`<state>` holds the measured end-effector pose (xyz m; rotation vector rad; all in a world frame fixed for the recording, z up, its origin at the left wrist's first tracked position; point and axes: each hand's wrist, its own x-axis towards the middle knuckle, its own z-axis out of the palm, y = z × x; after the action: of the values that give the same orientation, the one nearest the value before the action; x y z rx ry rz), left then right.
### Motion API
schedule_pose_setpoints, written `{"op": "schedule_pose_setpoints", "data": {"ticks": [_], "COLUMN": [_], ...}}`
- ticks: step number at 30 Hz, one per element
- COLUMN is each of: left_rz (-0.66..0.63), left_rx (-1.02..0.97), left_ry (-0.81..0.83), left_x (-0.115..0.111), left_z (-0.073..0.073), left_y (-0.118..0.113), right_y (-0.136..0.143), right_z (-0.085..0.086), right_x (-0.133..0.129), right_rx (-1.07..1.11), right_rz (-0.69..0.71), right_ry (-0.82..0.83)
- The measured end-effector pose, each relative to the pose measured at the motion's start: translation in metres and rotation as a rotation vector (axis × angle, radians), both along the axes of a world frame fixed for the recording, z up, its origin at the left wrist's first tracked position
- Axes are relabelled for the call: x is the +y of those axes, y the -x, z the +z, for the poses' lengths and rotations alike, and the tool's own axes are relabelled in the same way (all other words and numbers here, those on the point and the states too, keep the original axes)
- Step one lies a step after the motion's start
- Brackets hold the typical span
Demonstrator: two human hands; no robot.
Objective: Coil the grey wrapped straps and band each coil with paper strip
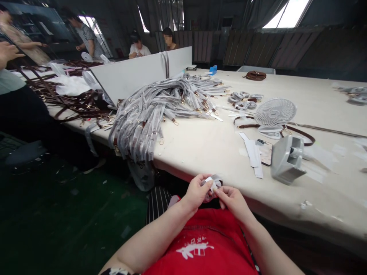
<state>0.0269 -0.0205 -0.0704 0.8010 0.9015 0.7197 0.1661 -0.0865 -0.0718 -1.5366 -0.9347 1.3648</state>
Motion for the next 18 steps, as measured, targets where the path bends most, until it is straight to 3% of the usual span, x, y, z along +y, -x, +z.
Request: {"op": "schedule_pose_setpoints", "data": {"ticks": [7,13,18], "left_rz": [-0.010,0.000,-0.031], "left_rx": [0.066,-0.057,-0.094], "left_ry": [-0.123,-0.057,0.030], "left_x": [0.008,0.025,0.026], "left_z": [0.014,0.021,0.012], "left_y": [0.005,0.012,0.013], "right_y": [0.011,-0.005,-0.008], "right_z": [-0.012,0.014,0.031], "right_x": [-0.004,-0.021,-0.016], "right_rx": [0.020,-0.070,-0.016], "right_rz": [0.073,0.211,0.073], "right_ry": [0.058,-0.046,-0.182]}}
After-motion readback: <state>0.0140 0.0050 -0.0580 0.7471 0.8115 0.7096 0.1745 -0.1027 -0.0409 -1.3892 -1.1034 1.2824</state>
